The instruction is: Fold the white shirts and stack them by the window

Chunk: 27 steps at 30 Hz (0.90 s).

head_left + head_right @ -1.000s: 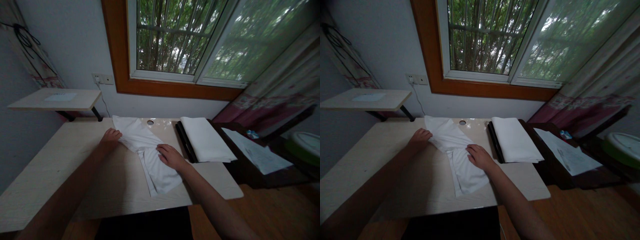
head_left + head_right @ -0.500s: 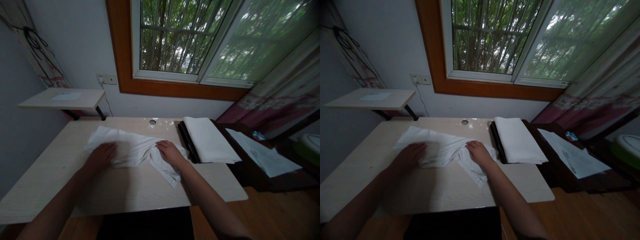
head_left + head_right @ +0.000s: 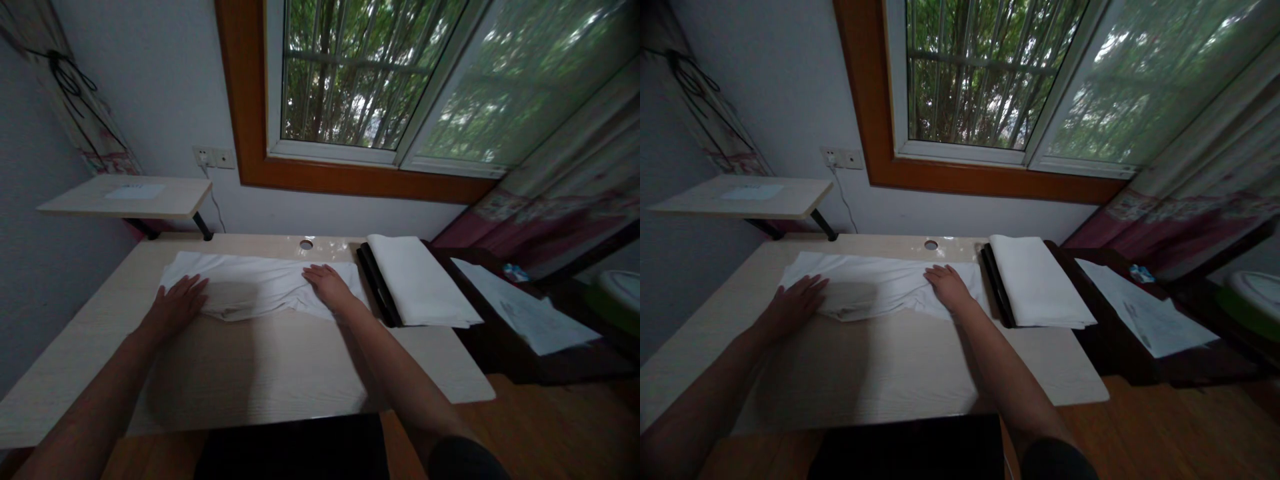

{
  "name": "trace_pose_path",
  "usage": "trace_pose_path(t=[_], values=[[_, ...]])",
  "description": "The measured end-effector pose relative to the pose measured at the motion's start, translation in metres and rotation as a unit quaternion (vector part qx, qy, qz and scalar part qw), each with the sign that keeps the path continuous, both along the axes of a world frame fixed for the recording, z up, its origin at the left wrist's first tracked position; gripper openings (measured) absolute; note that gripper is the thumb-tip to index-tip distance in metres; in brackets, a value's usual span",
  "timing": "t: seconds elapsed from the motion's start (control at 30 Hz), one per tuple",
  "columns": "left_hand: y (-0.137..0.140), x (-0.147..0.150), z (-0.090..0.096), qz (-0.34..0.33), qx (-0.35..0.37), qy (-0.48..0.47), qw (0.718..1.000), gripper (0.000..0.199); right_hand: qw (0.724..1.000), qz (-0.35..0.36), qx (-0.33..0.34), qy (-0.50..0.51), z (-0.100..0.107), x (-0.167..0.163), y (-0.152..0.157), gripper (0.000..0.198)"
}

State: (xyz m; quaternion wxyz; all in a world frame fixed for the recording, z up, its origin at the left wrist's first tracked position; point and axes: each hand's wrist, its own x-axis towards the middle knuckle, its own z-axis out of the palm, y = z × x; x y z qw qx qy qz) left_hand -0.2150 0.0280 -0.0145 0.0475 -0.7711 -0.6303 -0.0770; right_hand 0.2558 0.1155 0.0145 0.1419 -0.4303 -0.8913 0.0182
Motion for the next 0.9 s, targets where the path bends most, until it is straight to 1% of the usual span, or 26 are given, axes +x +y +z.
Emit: trace_pose_path(t=[0.1, 0.23, 0.33, 0.43, 0.5, 0.57, 0.67, 0.73, 0.8, 0.9], values=[[0.002, -0.017, -0.005, 0.029, -0.002, 0.003, 1.000, 0.055, 1.000, -0.002, 0.025, 0.010, 0.005, -0.013, 0.000, 0.045], [0.003, -0.041, -0.008, 0.020, 0.000, -0.002, 1.000, 0.056, 0.998, 0.006, 0.044, 0.037, 0.009, -0.015, -0.026, 0.032], [0.005, -0.053, -0.009, 0.009, -0.006, -0.008, 1.000, 0.055, 0.998, 0.036, 0.031, 0.039, 0.006, 0.001, -0.052, 0.025], [0.008, -0.057, -0.009, 0.001, 0.003, -0.023, 1.000, 0.054, 0.998, 0.040, 0.016, 0.048, 0.002, 0.028, -0.073, 0.029], [0.010, -0.054, -0.008, -0.021, 0.019, -0.044, 0.999, 0.051, 0.998, 0.019, 0.015, 0.063, -0.001, 0.050, -0.081, 0.030], [0.010, -0.045, -0.005, -0.061, 0.029, -0.074, 0.995, 0.047, 0.996, -0.006, 0.022, 0.080, -0.004, 0.070, -0.086, 0.028], [0.006, -0.025, 0.004, -0.120, 0.020, -0.122, 0.985, 0.041, 0.994, -0.022, 0.038, 0.097, -0.009, 0.092, -0.089, 0.025], [0.002, -0.011, 0.011, -0.142, 0.003, -0.133, 0.981, 0.039, 0.994, -0.020, 0.042, 0.104, -0.012, 0.100, -0.089, 0.024], [-0.002, -0.001, 0.016, -0.148, -0.011, -0.130, 0.980, 0.038, 0.993, -0.021, 0.044, 0.104, -0.013, 0.103, -0.090, 0.024], [-0.006, 0.005, 0.021, -0.151, -0.012, -0.126, 0.980, 0.035, 0.992, -0.053, 0.050, 0.100, -0.010, 0.100, -0.091, 0.023]])
